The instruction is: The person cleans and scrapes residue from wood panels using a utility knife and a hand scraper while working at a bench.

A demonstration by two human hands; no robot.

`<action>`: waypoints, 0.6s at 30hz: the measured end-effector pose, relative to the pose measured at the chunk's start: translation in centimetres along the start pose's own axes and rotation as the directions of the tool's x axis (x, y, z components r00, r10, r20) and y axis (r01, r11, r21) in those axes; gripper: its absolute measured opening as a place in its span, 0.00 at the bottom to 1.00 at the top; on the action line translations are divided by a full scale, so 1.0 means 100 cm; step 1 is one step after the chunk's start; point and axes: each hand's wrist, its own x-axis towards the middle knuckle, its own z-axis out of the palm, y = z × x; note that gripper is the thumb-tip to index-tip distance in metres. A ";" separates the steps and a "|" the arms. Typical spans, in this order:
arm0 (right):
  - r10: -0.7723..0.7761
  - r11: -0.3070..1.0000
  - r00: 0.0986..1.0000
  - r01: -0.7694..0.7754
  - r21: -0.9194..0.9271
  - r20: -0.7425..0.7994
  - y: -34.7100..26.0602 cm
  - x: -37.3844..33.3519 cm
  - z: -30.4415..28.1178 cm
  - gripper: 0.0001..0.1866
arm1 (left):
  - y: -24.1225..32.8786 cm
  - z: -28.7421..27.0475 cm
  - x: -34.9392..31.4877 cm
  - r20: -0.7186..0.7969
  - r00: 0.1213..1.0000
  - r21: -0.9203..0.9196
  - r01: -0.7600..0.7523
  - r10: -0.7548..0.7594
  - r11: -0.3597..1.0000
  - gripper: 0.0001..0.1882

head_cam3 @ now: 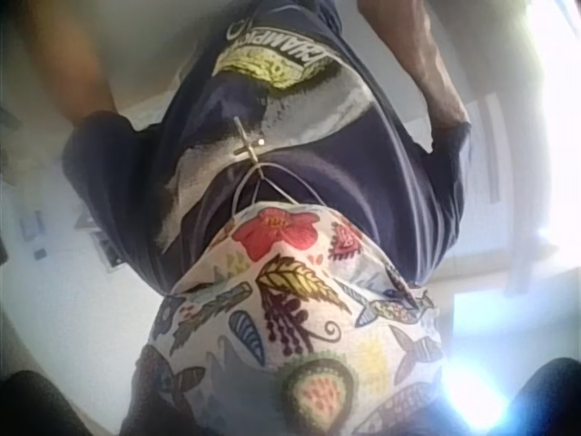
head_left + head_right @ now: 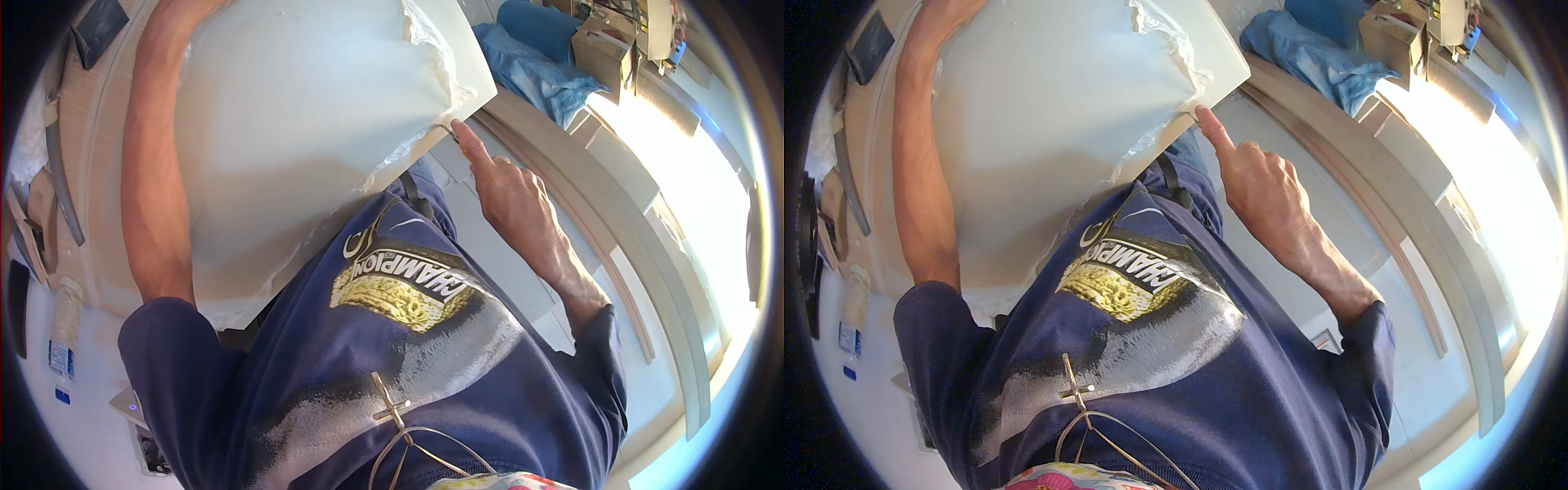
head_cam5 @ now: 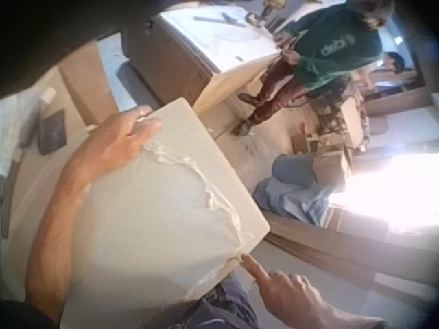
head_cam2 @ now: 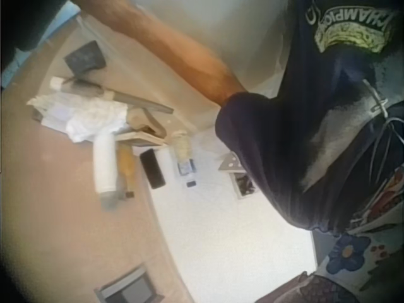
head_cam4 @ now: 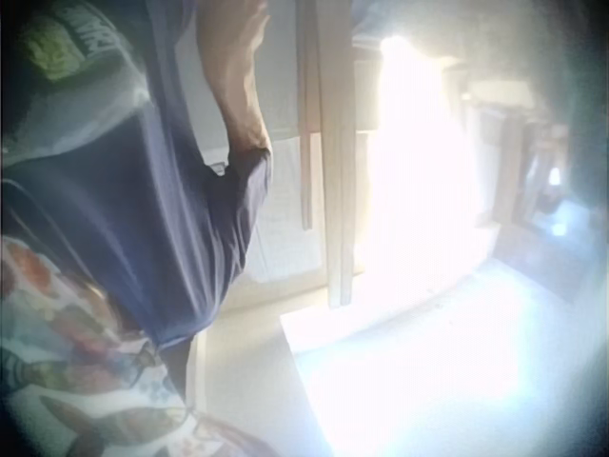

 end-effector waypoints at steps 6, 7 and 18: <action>-0.077 0.986 0.997 0.072 -0.153 -0.029 0.000 0.002 0.000 0.45 | -0.008 0.006 0.004 -0.037 0.989 -0.091 -0.149 0.146 0.985 0.35; -0.080 0.981 0.997 0.075 -0.177 -0.021 0.001 0.002 0.000 0.45 | -0.007 0.006 0.004 -0.016 0.992 -0.111 -0.129 0.128 0.985 0.35; 0.056 0.960 0.998 -0.064 0.273 0.038 -0.001 0.004 0.002 0.31 | -0.009 0.011 0.005 -0.021 0.991 -0.075 -0.131 0.130 0.989 0.36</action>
